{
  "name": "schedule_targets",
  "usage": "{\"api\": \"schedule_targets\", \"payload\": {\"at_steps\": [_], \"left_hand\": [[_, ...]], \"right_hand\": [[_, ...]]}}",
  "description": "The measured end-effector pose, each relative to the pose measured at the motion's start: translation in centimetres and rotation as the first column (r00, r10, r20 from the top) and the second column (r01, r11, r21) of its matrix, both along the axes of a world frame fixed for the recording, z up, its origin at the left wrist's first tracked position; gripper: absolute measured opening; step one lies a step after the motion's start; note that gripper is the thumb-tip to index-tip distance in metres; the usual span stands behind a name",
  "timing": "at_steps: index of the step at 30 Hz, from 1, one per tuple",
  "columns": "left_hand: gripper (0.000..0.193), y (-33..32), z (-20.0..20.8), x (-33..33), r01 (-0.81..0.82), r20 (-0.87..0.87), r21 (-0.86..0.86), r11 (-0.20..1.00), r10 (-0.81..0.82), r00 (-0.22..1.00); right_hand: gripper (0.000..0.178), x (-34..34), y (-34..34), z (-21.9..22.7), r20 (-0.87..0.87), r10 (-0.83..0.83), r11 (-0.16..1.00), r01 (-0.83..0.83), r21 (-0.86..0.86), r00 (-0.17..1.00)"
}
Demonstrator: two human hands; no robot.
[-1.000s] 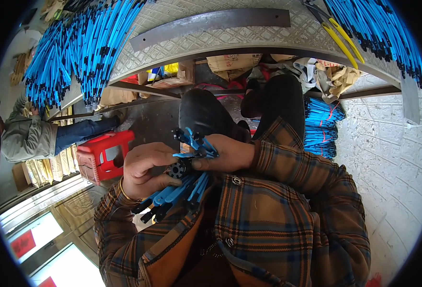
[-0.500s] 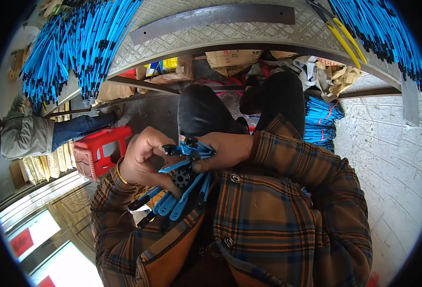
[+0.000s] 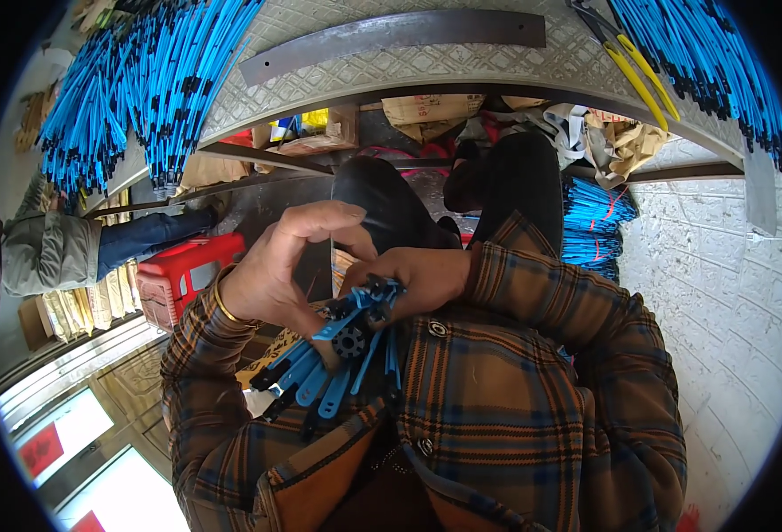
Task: The person assembles umbrella frames by cutting components with pliers, threading wire through the rib ends, and securing the ribs into a central hub using pliers.
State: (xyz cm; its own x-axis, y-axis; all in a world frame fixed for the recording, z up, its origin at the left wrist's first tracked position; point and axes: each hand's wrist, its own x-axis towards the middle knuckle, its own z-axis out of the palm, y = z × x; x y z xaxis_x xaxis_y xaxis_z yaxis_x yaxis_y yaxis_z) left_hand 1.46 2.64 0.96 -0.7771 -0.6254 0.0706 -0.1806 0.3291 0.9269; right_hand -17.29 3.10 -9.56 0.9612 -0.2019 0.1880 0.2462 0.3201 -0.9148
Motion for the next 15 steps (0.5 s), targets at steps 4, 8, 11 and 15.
{"api": "schedule_targets", "payload": {"at_steps": [4, 8, 11, 15], "left_hand": [[0.108, -0.5, 0.6, -0.7, 0.04, 0.014, -0.119, 0.992, -0.039, 0.999], [0.107, -0.8, 0.8, -0.7, -0.025, -0.005, 0.012, 1.0, 0.025, 1.0], [0.091, -0.9, 0.2, 0.9, -0.367, -0.119, 0.248, 0.897, 0.404, 0.907], [0.05, 1.3, 1.8, 2.5, -0.841, -0.428, 0.283, 0.461, 0.845, 0.32]], "right_hand": [[0.036, 0.0, -0.4, 0.8, 0.08, -0.023, 0.991, 0.033, -0.13, 0.997], [0.037, -0.3, -0.6, 1.1, 0.046, -0.023, 0.99, 0.029, -0.135, 0.999], [0.037, -0.4, -0.4, 1.6, 0.045, -0.112, 0.987, 0.116, -0.107, 0.993], [0.033, -0.6, -0.8, 1.0, -0.08, -0.489, 0.843, 0.494, 0.211, 0.869]]}}
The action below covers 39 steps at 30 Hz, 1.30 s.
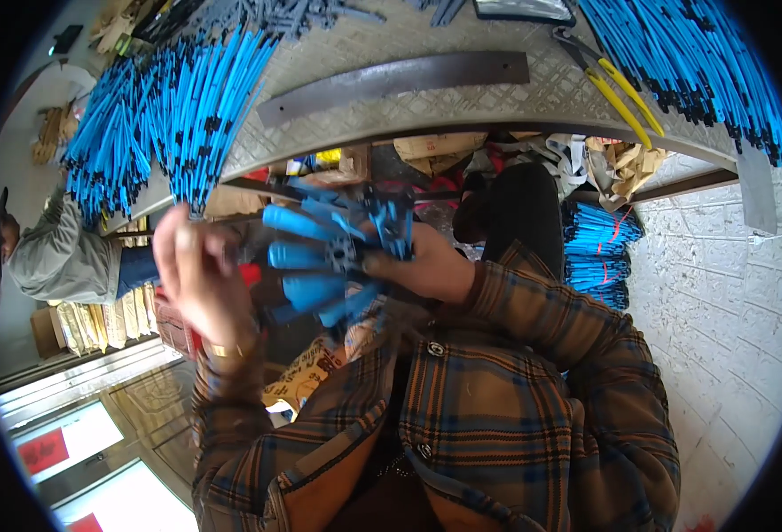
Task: The person assembles umbrella frames by cutting components with pliers, threading wire through the rib ends, and securing the ribs into a central hub using pliers.
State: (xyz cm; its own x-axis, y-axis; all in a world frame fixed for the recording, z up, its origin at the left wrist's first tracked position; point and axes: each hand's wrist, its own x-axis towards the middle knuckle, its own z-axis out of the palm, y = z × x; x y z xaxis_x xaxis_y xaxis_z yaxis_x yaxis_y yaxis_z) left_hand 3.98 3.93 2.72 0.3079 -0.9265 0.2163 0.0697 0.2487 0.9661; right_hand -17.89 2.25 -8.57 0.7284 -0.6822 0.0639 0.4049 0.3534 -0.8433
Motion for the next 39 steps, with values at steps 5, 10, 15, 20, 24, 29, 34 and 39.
{"api": "schedule_targets", "payload": {"at_steps": [5, 10, 15, 20, 24, 29, 34, 39], "left_hand": [[0.053, 2.9, -1.7, -6.6, 0.037, 0.223, -0.208, 0.977, 0.011, 0.975], [0.047, 0.7, -6.8, -6.7, -0.053, 0.235, -0.037, 0.998, 0.06, 0.97], [0.031, 0.5, -8.4, -5.3, -0.015, 0.346, 0.033, 0.999, 0.002, 0.938], [0.026, 0.4, -7.5, -3.1, 0.162, 0.398, 0.079, 0.984, -0.18, 0.9], [0.028, -0.3, -6.1, -1.5, 0.394, 0.442, 0.125, 0.91, -0.407, 0.799], [0.023, -0.7, -6.4, -1.5, 0.476, 0.406, 0.098, 0.874, -0.472, 0.783], [0.016, -0.3, -6.1, -2.9, 0.398, 0.5, 0.109, 0.911, -0.396, 0.77], [0.019, 0.0, -7.1, -3.0, 0.349, 0.519, 0.171, 0.921, -0.386, 0.763]], "right_hand": [[0.03, 4.7, -1.4, -1.0, -0.136, -0.442, 0.897, 0.438, -0.058, 0.887], [0.042, 6.7, -0.3, -0.9, -0.093, -0.481, 0.876, 0.483, -0.006, 0.872], [0.057, 6.6, 1.2, -3.7, -0.148, -0.513, 0.851, 0.479, -0.215, 0.845], [0.069, 4.9, 1.2, -3.6, -0.311, -0.422, 0.874, 0.291, -0.39, 0.852], [0.078, 3.2, 1.5, -2.2, -0.254, -0.456, 0.764, 0.228, -0.604, 0.853], [0.078, 2.6, 1.6, -2.4, -0.259, -0.427, 0.694, 0.13, -0.709, 0.866], [0.078, 1.9, 1.8, -2.5, -0.305, -0.408, 0.664, 0.051, -0.746, 0.861], [0.078, 0.5, 1.0, -0.8, -0.392, -0.283, 0.686, -0.102, -0.72, 0.875]]}}
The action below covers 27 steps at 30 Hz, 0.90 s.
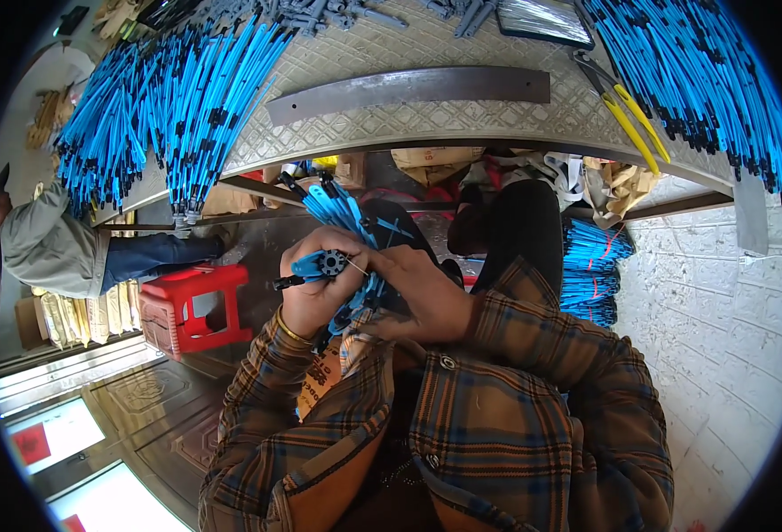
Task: The person assembles umbrella frames by cutting components with pliers, threading wire through the rib ends, and securing the ribs into a central hub using pliers.
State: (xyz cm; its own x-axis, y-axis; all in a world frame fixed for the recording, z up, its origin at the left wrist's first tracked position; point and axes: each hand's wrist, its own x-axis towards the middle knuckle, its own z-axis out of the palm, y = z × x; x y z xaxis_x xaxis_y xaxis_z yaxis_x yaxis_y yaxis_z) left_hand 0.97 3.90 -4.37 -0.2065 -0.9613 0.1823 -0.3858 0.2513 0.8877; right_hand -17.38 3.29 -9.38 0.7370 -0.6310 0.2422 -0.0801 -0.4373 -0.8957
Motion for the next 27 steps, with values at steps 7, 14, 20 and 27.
{"api": "schedule_targets", "payload": {"at_steps": [7, 14, 20, 27], "left_hand": [[0.011, -0.2, 0.7, 0.9, 0.051, -0.175, -0.025, 0.998, -0.055, 0.983], [0.013, -0.2, 0.5, 1.2, 0.168, -0.342, 0.113, 0.979, -0.121, 0.932], [0.012, -0.7, 1.6, 0.3, 0.214, -0.159, 0.196, 0.957, -0.184, 0.97], [0.012, -1.4, 2.5, 0.1, 0.264, -0.174, 0.259, 0.929, -0.224, 0.959]], "right_hand": [[0.045, -7.3, -3.7, 5.7, -0.105, -0.284, 0.927, 0.245, -0.284, 0.953], [0.025, -18.9, -11.7, 7.3, -0.249, -0.895, 0.38, 0.34, -0.86, 0.37], [0.02, -19.4, -12.9, 7.2, -0.226, -0.966, 0.251, 0.26, -0.932, 0.122], [0.023, -24.4, -12.7, 6.2, -0.382, -0.873, 0.487, 0.521, -0.701, 0.303]]}}
